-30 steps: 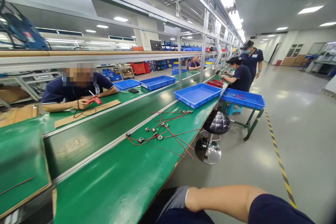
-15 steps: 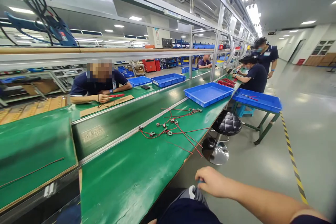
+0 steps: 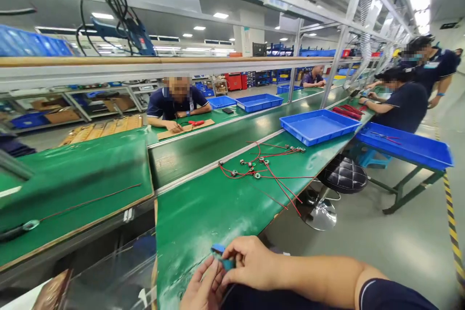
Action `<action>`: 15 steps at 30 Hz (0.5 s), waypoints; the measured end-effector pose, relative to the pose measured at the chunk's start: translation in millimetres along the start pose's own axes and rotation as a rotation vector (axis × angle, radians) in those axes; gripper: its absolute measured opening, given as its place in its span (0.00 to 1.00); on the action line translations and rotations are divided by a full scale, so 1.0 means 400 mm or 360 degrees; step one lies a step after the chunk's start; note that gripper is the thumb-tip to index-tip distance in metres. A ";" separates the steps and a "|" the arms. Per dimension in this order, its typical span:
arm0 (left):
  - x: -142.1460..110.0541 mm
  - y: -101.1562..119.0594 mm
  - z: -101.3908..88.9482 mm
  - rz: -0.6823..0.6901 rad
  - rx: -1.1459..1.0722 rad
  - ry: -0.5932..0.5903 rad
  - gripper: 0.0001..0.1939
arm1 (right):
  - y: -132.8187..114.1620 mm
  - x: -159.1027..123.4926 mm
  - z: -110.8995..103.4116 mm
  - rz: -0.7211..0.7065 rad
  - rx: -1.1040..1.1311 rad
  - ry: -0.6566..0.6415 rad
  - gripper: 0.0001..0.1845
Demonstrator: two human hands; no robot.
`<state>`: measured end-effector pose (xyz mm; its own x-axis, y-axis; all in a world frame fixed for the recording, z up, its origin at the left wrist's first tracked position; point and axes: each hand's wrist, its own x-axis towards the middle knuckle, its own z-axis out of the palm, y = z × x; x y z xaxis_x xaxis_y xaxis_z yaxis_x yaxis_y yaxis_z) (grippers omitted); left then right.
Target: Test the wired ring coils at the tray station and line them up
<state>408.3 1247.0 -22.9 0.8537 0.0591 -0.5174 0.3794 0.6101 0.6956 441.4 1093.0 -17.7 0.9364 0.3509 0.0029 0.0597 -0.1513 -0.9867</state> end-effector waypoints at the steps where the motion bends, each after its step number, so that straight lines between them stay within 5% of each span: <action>1: 0.000 0.004 0.011 0.0001 -0.0017 -0.0012 0.28 | 0.000 0.007 -0.007 -0.0039 -0.0070 0.0005 0.21; 7: 0.017 0.025 0.079 -0.0041 0.0031 -0.0064 0.25 | 0.006 0.052 -0.043 -0.0186 -0.0295 0.0138 0.04; 11: 0.057 0.043 0.101 -0.0075 -0.0020 -0.0018 0.27 | 0.013 0.084 -0.058 -0.0394 -0.0291 0.0191 0.05; 15: 0.118 0.064 0.130 0.0017 -0.0149 -0.0017 0.17 | 0.009 0.127 -0.074 -0.0540 -0.0320 0.0309 0.03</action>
<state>477.0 1224.3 -3.5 0.8613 0.0580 -0.5047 0.3357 0.6807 0.6511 499.5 1083.0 -16.3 0.8985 0.2347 0.3710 0.4235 -0.2411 -0.8732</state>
